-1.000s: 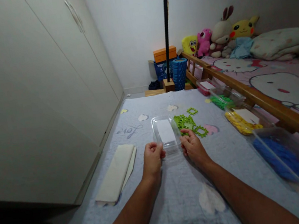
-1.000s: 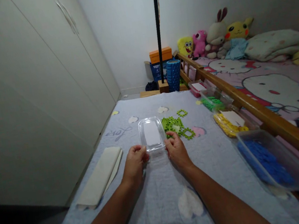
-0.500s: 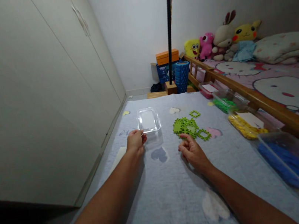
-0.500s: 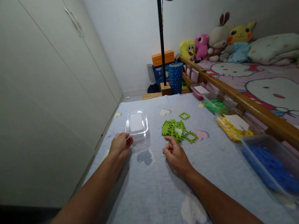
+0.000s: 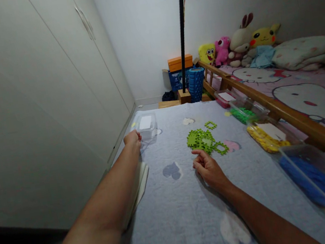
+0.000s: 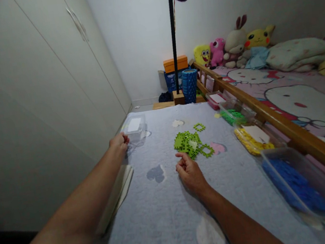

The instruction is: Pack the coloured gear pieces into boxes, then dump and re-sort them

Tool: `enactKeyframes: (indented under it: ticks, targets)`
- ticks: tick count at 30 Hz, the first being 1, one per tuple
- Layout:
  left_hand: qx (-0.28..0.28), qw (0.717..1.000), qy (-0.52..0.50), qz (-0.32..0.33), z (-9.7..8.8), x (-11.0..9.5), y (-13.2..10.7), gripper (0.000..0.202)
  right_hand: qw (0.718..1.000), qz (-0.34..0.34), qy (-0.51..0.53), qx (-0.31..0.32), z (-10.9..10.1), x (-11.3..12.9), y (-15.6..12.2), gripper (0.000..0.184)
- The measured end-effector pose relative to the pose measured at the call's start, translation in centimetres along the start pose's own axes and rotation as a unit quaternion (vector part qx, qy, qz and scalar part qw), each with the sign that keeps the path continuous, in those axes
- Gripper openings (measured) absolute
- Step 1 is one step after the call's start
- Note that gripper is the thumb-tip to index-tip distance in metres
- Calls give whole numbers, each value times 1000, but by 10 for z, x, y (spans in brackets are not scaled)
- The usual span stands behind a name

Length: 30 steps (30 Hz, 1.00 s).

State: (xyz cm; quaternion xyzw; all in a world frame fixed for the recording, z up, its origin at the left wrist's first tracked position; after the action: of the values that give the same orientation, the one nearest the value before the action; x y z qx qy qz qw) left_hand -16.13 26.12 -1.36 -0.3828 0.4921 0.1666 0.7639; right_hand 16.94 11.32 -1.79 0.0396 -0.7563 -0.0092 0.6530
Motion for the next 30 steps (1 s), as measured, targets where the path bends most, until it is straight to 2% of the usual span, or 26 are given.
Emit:
enactKeyframes:
  ticks: [4,11,18,24,30]
  targets:
    - [-24,999,23,-28,3,5,3,19,1000,0,-12,2,0,-1,0,39]
    - [-14,997,36,-70,17,25,-1,12,1000,-5,-12,-2,0,-2,0,35]
    - [-8,998,19,-53,35,19,12,4,999,-8,-31,3,-1,-1,0,30]
    - [-1,999,4,-40,43,14,26,11,999,-13,-39,0,-1,-2,0,29]
    - [29,999,-13,-28,48,12,24,10,999,-11,-45,3,-1,-1,-1,29]
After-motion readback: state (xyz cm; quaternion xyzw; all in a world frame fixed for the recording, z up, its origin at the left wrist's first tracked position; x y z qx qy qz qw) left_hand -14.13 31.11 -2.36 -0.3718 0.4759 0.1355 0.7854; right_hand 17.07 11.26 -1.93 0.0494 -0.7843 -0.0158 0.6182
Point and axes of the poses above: each hand's wrist, its own y-axis towards the middle knuckle, its own z-axis out of the palm, x = y × z, the point moved 9 cm from there along y, towards the middle knuckle
